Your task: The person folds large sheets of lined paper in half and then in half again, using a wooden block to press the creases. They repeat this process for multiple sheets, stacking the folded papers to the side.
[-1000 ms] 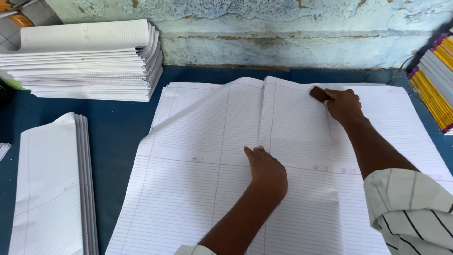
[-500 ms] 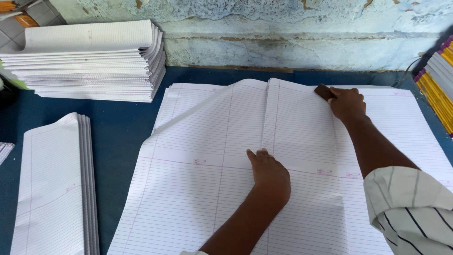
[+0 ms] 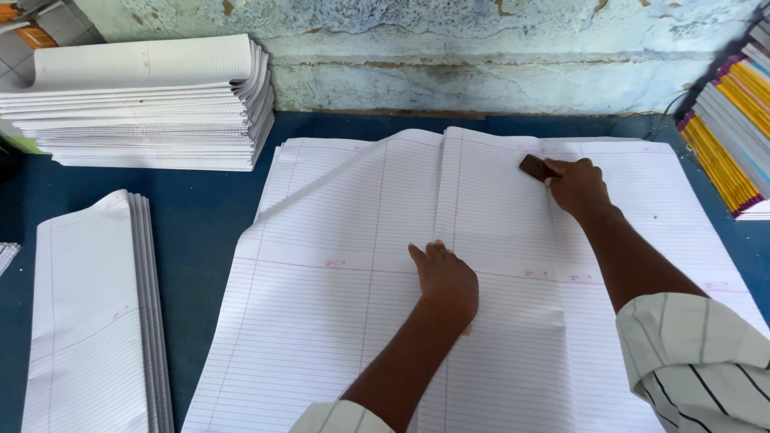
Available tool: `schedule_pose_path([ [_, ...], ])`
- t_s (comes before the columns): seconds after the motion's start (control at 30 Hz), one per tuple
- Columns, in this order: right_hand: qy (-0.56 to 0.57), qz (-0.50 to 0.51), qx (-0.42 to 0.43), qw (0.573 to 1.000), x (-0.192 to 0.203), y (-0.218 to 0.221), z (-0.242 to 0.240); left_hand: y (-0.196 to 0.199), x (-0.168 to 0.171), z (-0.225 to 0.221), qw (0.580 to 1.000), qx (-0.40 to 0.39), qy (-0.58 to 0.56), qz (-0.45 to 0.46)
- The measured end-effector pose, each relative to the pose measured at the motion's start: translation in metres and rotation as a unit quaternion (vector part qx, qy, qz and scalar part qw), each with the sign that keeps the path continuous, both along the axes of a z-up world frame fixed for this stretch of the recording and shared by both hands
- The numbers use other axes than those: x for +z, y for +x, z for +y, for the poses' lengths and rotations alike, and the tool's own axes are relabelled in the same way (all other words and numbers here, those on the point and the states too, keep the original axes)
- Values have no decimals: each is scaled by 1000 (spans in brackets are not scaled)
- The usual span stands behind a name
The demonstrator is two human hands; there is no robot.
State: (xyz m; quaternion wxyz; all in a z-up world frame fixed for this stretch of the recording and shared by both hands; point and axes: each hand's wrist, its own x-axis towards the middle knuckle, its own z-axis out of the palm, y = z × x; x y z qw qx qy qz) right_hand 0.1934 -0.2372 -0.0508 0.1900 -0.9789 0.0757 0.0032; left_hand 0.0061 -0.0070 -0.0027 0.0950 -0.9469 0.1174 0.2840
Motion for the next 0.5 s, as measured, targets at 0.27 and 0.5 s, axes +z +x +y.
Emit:
schedule_pose_path([
  [0.27, 11, 34, -4, 999, 12, -40, 3, 0, -9, 1, 1000, 10, -9, -12],
  [0.5, 34, 47, 3, 998, 12, -67, 0, -6, -11, 8, 997, 50, -38, -33],
])
